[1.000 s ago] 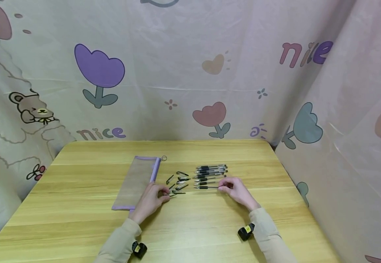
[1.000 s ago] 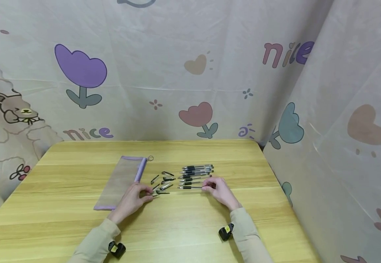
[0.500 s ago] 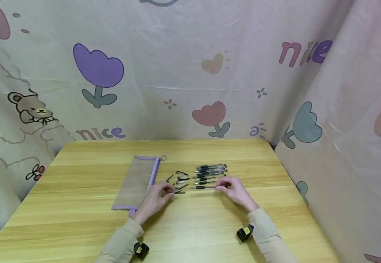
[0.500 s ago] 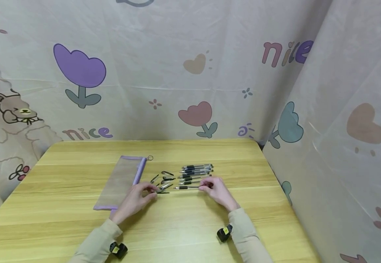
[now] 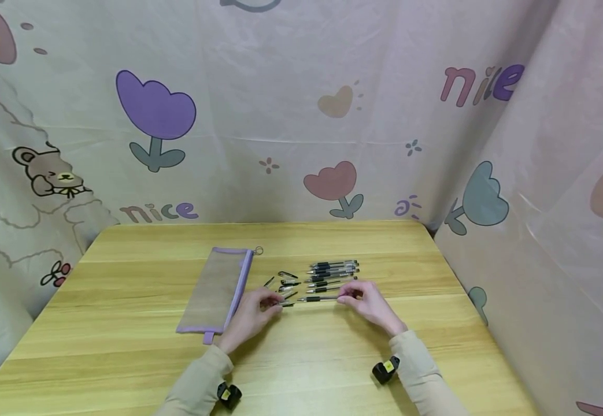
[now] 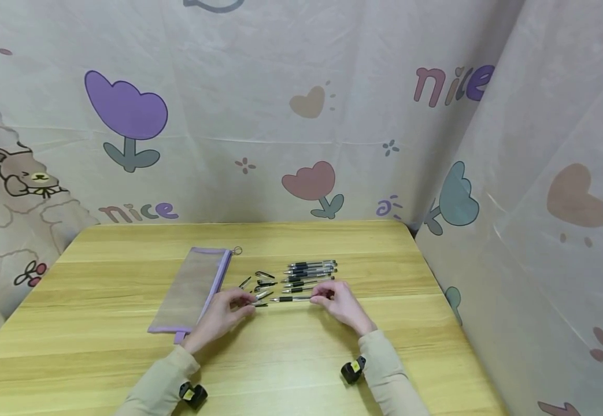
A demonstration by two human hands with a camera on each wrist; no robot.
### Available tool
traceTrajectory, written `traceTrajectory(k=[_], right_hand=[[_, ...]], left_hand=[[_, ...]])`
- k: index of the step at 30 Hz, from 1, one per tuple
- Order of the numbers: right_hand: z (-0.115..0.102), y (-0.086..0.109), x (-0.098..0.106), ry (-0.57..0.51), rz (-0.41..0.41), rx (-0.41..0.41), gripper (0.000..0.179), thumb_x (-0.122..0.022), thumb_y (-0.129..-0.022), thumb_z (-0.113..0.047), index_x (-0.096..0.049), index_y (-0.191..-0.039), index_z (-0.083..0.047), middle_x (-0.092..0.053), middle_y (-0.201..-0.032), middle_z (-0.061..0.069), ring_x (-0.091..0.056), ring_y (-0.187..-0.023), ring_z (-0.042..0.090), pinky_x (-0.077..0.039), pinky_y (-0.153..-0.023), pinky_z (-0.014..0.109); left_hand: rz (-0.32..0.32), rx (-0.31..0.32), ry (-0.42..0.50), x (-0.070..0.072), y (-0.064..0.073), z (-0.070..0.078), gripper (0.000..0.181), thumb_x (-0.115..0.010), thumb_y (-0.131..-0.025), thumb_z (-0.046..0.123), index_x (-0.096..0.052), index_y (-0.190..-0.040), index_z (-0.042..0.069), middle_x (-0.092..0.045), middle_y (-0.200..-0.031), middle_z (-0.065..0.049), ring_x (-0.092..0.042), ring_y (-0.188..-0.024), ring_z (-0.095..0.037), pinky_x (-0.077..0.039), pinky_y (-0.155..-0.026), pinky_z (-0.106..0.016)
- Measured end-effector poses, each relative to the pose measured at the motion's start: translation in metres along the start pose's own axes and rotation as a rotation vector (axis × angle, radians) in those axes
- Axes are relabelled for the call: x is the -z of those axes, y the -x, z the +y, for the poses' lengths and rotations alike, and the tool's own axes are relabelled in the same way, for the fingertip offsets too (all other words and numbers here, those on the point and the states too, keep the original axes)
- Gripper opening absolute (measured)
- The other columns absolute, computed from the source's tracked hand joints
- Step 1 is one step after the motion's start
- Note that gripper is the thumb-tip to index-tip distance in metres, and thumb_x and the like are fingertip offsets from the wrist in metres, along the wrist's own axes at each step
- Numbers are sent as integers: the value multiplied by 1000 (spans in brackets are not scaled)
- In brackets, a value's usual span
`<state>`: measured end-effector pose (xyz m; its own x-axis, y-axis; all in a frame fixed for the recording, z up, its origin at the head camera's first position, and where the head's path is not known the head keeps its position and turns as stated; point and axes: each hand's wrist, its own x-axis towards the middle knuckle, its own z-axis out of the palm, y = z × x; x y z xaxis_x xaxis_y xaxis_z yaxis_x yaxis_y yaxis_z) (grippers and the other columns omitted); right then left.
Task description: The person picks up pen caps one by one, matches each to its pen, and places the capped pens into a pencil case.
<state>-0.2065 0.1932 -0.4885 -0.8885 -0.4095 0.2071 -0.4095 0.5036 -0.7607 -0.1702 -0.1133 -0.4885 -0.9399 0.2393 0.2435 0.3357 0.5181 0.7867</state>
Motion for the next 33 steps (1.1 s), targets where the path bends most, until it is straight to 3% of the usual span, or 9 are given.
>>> traceTrajectory(k=[20,33], right_hand=[[-5,0,-1,15,-32,4,9,-75,-88,-14,-74,-96,-11,-73,-94,3,-62,-86,5,-54,-81,20],[-9,-2,-4,14,-47,10,9,-76,-87,-12,-75,-95,-11,-74,-93,3,-62,-84,4,-54,-80,20]], left_hand=[[-41,8,58,-4,-1,6,13,-72,-89,1,-75,-101,5,-72,-99,-7,-68,-91,-20,-58,-83,-26],[-31,10,54,-6,-1,5,14,-74,-87,2,-76,-100,8,-71,-99,-5,-68,-91,-19,-57,-81,-25]])
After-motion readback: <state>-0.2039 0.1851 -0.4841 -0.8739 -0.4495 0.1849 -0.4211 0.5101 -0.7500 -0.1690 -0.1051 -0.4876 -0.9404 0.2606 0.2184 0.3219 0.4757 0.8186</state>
